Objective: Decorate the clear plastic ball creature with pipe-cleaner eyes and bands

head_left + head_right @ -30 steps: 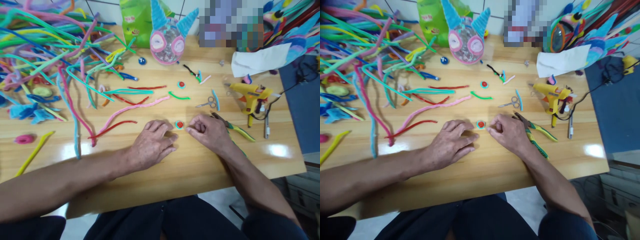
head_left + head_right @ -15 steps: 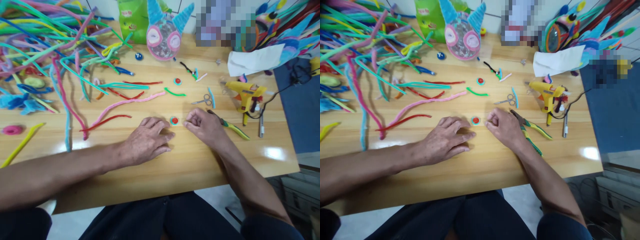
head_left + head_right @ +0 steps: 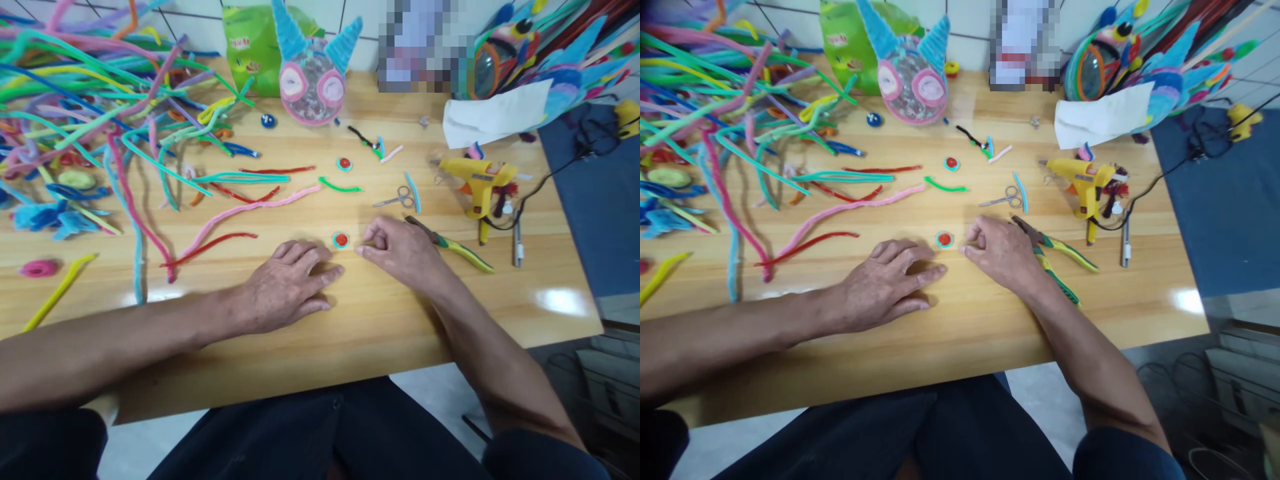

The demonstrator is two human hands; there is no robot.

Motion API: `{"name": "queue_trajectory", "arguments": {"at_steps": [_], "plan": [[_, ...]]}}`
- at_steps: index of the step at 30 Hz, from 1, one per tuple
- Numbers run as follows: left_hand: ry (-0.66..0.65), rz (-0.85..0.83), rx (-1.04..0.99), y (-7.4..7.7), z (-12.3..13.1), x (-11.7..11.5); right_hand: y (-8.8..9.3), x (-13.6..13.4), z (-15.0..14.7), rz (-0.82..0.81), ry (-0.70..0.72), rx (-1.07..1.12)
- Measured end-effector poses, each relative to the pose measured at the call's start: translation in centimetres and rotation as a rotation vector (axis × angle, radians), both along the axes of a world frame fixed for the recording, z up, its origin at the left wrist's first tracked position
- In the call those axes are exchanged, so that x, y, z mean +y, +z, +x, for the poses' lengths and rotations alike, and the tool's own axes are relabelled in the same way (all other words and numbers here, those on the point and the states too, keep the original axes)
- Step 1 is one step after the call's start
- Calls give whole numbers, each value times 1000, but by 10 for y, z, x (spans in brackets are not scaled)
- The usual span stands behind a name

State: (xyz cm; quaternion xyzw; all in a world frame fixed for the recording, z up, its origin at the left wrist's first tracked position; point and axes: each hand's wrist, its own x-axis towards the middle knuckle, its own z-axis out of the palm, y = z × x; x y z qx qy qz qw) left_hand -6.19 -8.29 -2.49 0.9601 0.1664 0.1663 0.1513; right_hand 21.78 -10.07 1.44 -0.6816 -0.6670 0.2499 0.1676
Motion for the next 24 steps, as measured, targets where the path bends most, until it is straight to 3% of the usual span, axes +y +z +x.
{"name": "queue_trajectory", "arguments": {"at_steps": [3, 5, 10, 12, 18, 24], "plan": [[-17, -155, -105, 6, -2, 4, 0, 0, 5, -3, -4, 132], [-25, -391, -213, 13, -2, 8, 0, -2, 5, 21, -5, 222], [20, -1405, -377, 25, 2, 15, -2, -11, -10, 212, 77, 334], [41, -1701, -422, 25, 6, 17, -1, -14, -15, 281, 116, 310], [95, -2034, -406, 29, 9, 20, 0, -18, -23, 494, 251, 196], [63, -2218, -357, 36, 7, 20, -5, -21, -22, 723, 377, -68]]}}
